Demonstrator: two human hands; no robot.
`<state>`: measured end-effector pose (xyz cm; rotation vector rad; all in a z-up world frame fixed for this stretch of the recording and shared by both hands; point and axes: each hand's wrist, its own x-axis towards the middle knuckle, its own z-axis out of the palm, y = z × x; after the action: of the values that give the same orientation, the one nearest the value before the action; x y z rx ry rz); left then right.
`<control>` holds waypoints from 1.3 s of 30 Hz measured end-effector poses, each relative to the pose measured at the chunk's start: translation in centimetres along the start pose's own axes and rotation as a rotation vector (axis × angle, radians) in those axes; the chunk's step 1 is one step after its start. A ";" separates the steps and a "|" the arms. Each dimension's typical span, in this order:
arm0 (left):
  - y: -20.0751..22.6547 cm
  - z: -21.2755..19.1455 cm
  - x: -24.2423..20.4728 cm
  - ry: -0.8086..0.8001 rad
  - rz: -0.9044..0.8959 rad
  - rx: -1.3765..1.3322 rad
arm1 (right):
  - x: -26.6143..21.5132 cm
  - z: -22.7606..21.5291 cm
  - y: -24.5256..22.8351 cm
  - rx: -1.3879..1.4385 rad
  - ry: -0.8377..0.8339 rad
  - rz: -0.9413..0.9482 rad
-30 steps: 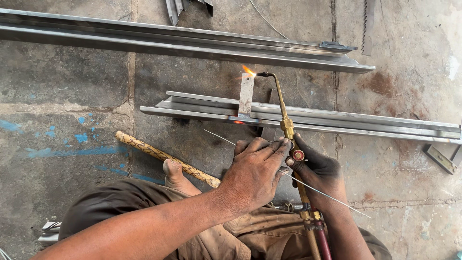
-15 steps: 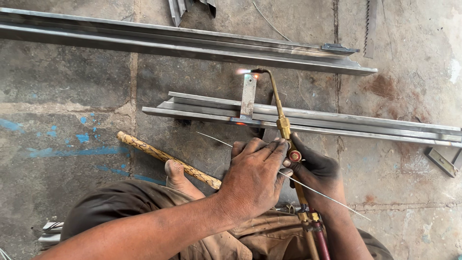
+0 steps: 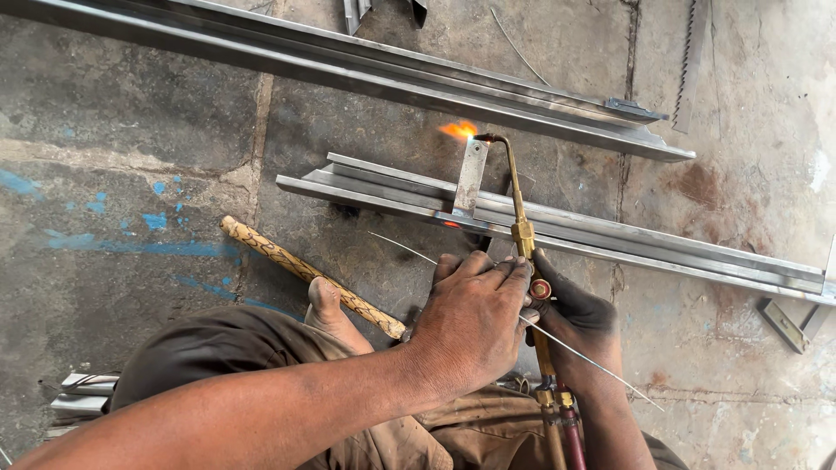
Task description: The person uses a welding torch and filler rod to join metal frame components on the floor. They align the pieces, apply heat and filler to create welds, and reposition the frame to work on different joints.
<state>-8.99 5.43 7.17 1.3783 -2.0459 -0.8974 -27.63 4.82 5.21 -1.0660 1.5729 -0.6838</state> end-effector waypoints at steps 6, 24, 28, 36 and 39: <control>-0.2 0.3 0.0 -0.003 0.009 0.015 | 0.0 0.1 -0.1 0.046 -0.008 0.001; 0.0 -0.1 0.0 -0.011 0.002 -0.016 | 0.0 0.1 -0.4 -0.080 0.009 0.000; -0.1 0.0 0.0 -0.004 0.005 -0.017 | 0.0 0.1 -0.2 -0.019 0.007 0.012; -0.2 -0.1 0.0 0.000 0.022 -0.005 | 0.0 0.3 -0.7 -0.084 0.013 0.007; -0.1 0.0 0.3 -0.006 0.031 -0.006 | -0.4 0.3 -1.5 -0.052 -0.008 -0.064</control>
<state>-9.04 5.10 7.08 1.3386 -2.0620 -0.8946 -26.91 4.54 6.57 -1.1601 1.5624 -0.6836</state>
